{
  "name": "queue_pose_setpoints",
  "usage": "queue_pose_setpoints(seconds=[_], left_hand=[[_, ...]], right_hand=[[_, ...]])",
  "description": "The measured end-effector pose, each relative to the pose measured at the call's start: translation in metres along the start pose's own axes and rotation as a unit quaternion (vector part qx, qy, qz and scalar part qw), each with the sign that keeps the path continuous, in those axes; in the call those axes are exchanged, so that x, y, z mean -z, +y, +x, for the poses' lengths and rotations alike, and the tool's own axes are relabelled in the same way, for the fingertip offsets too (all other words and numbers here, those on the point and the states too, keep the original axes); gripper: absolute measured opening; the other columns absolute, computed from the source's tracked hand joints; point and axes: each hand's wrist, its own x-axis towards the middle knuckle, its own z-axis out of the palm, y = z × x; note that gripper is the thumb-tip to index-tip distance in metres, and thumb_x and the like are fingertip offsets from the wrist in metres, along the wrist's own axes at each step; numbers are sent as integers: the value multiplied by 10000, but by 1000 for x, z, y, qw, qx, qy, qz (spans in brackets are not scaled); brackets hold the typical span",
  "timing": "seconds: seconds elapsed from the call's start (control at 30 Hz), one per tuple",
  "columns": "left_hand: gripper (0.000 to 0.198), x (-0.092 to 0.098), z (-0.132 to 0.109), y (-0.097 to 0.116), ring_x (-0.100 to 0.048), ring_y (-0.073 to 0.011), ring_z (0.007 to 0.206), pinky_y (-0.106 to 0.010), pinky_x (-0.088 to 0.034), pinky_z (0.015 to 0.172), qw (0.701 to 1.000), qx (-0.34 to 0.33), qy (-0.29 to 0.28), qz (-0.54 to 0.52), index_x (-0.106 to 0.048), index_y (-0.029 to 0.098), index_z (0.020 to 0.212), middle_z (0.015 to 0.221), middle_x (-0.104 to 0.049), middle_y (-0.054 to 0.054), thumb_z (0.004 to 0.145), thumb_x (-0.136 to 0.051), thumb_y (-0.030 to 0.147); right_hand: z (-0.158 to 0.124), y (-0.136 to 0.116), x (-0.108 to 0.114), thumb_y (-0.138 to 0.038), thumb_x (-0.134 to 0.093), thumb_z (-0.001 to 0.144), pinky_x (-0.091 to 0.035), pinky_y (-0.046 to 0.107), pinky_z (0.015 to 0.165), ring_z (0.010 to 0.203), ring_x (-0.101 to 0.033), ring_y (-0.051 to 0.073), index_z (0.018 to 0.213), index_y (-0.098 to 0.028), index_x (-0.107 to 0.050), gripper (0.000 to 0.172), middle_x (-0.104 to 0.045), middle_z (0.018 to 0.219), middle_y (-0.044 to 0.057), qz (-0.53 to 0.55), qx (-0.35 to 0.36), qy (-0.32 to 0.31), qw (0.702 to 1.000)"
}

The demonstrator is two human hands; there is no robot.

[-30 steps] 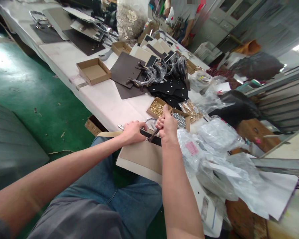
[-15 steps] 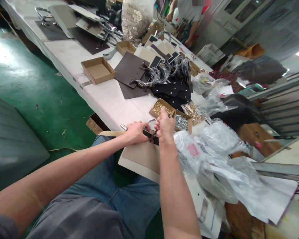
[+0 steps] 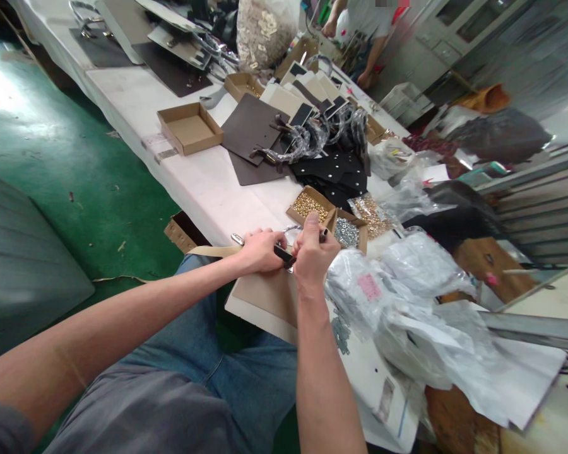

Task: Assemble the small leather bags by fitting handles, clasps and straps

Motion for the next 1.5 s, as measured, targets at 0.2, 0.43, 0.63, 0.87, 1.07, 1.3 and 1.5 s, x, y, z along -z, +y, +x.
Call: queue_pose_setpoints(seconds=[0.2,0.43,0.63,0.87,1.07,1.3,1.5], left_hand=[[348,-3,1,-1,-636,-415,1244,-577,-453,1123,1000,-7,7,-2,-787,300,1180,1258,-751,-131,875,-803,468],[315,-3,2,-2,-634,-406,1228,-573,-455,1094,1000,-8,12,-12,-794,301,1137,1231,-755,-120,824,-805,327],[303,-5,4,-3,-633,-403,1220,-570,-451,1111,1000,-6,12,-12,-797,296,1162,1231,-756,-128,869,-797,377],[322,2,0,1,-636,-398,1265,-568,-445,1135,1000,0,-2,-6,-785,301,1182,1269,-758,-116,871,-819,377],[346,7,-2,3,-637,-387,1272,-559,-455,1125,1000,-4,-17,6,-765,296,1220,1291,-761,-113,880,-780,359],[379,9,9,-3,-637,-379,1319,-557,-467,1160,998,5,-63,3,-766,330,1255,1356,-743,-96,879,-786,375],[443,18,9,-1,-652,-399,1345,-563,-468,1182,997,-4,-80,4,-795,344,1291,1413,-754,-105,848,-807,350]], right_hand=[[-29,0,7,-717,-742,1054,-378,283,429,438,-419,103,635,-254,-478,678,-412,540,-61,-24,75,18,997],[-12,-9,29,-630,-713,1094,-269,263,385,392,-265,81,594,-269,-317,732,-246,493,-95,81,90,44,992],[-19,-6,22,-594,-714,1109,-283,268,407,397,-295,80,581,-258,-334,732,-309,494,-81,71,113,22,991],[-26,1,11,-607,-716,1107,-298,266,415,411,-312,81,593,-254,-376,711,-325,514,-82,55,105,24,993],[-27,8,11,-595,-725,1105,-304,275,415,410,-330,87,599,-252,-402,692,-340,519,-78,55,105,13,993],[-35,17,9,-568,-697,1125,-298,281,426,412,-323,88,613,-252,-402,671,-349,526,-76,42,138,49,988],[-43,13,12,-643,-675,1118,-342,288,450,421,-370,99,609,-264,-378,701,-346,520,-78,19,128,57,990]])
